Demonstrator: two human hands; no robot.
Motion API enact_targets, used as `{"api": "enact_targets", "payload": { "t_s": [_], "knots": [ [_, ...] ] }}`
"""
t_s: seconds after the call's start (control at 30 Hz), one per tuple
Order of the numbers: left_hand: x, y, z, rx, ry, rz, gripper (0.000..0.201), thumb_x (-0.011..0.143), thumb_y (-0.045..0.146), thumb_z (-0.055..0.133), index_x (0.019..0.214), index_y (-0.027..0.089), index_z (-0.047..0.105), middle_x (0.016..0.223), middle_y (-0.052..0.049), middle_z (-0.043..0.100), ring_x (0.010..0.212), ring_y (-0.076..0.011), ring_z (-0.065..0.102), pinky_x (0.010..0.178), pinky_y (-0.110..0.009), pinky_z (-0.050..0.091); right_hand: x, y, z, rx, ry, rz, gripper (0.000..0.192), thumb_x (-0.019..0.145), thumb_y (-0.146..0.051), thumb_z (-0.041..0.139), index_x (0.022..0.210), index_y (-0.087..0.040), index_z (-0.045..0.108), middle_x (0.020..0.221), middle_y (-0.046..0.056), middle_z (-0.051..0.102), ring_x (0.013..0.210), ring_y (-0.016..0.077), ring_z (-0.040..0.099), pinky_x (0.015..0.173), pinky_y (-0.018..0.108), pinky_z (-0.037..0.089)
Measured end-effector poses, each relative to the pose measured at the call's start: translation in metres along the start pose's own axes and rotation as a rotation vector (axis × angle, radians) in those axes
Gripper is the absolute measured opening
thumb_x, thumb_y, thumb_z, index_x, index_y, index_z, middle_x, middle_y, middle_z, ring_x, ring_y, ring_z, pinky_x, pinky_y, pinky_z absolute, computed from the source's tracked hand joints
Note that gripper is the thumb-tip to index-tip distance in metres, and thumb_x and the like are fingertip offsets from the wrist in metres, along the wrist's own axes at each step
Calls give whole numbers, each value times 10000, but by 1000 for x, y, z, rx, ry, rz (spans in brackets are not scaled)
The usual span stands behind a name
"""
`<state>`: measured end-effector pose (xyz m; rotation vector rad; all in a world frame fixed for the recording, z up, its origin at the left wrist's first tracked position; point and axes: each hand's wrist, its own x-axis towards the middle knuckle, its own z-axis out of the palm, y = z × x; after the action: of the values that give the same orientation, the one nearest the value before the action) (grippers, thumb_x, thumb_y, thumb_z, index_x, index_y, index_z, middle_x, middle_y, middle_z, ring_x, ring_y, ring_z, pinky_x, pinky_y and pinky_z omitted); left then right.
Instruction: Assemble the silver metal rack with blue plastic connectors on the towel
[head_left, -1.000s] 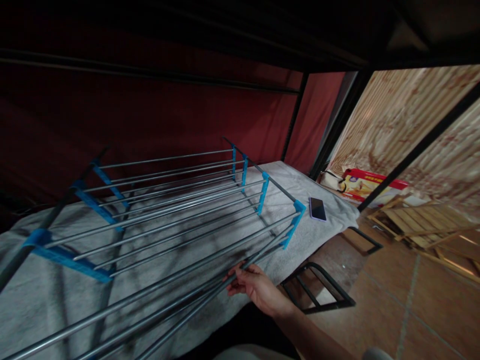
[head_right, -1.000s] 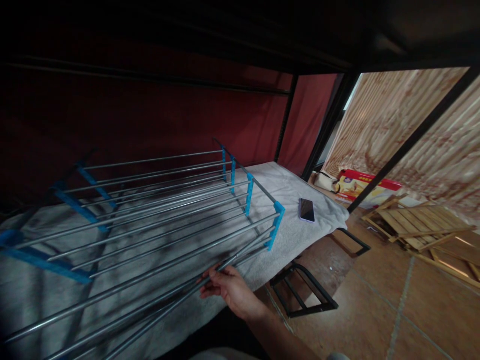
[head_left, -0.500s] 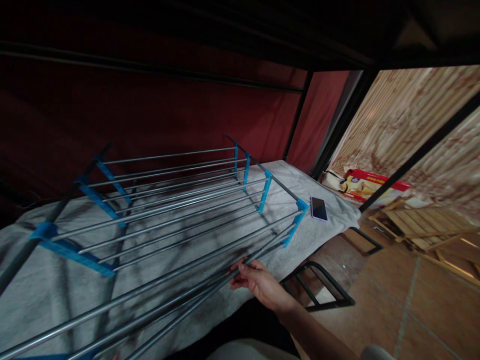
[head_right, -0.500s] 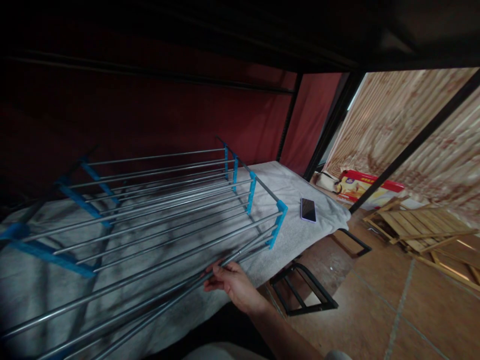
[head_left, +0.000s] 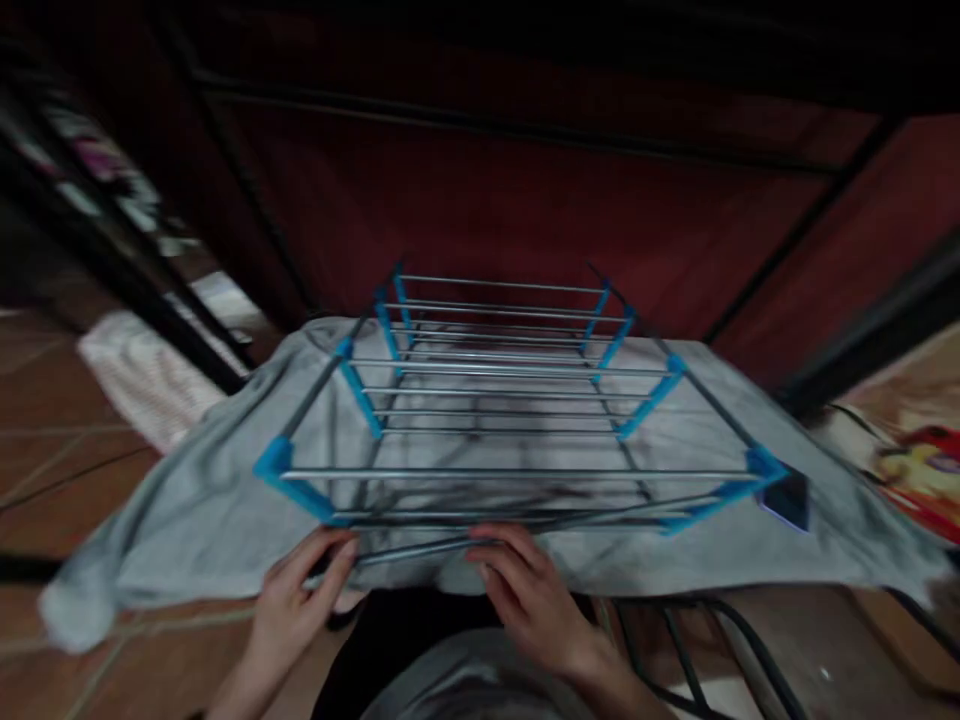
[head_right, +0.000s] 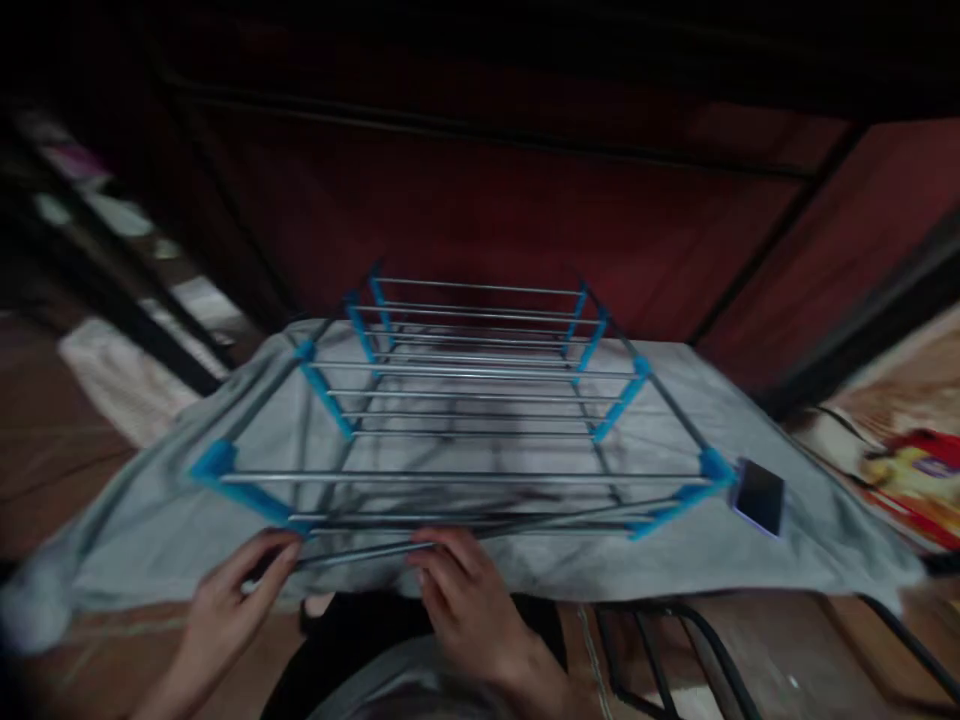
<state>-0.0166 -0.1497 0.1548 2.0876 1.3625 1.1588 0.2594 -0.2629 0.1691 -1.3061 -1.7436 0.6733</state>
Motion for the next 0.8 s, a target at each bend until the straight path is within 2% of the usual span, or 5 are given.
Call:
{"api": "enact_targets", "payload": {
  "t_s": [0.1, 0.17, 0.43, 0.63, 0.8],
  "knots": [
    [-5, 11, 7, -39, 104, -116, 319, 890, 468, 572, 723, 214, 672, 622, -1, 649, 575, -159, 599, 562, -250, 478, 16, -1, 18, -427, -82, -163, 381, 1006, -205, 462, 1378, -223, 544, 1375, 98, 599, 1306, 245, 506, 1149, 462, 349],
    [-8, 18, 12, -77, 168, -202, 351, 931, 456, 526, 720, 202, 644, 625, -2, 607, 586, -150, 559, 554, -249, 441, 23, 3, 29, -615, -146, -216, 442, 980, -164, 504, 1419, -215, 505, 1296, 102, 640, 1200, 249, 579, 1084, 444, 410],
    [17, 11, -2, -306, 581, -247, 285, 958, 470, 518, 940, 212, 638, 977, -51, 648, 939, -194, 597, 870, -308, 481, 43, 8, 24, -887, -192, -320, 505, 908, -15, 457, 1365, -214, 538, 1152, 79, 668, 972, 203, 651, 862, 343, 485],
    [56, -14, 1, -600, 130, -400, 664, 965, 642, 301, 611, 187, 629, 601, -62, 621, 599, -177, 563, 638, -314, 472, 65, 3, 17, -930, -200, -323, 314, 999, -175, 461, 1287, -219, 578, 1074, 68, 688, 825, 180, 676, 719, 318, 463],
    [67, -10, 11, -596, 149, -417, 681, 963, 653, 279, 500, 213, 516, 458, -12, 473, 476, -132, 436, 529, -282, 397, 78, 6, 15, -957, -187, -294, 288, 1034, -264, 442, 1280, -224, 587, 1009, 66, 719, 751, 179, 690, 658, 311, 439]
  ]
}}
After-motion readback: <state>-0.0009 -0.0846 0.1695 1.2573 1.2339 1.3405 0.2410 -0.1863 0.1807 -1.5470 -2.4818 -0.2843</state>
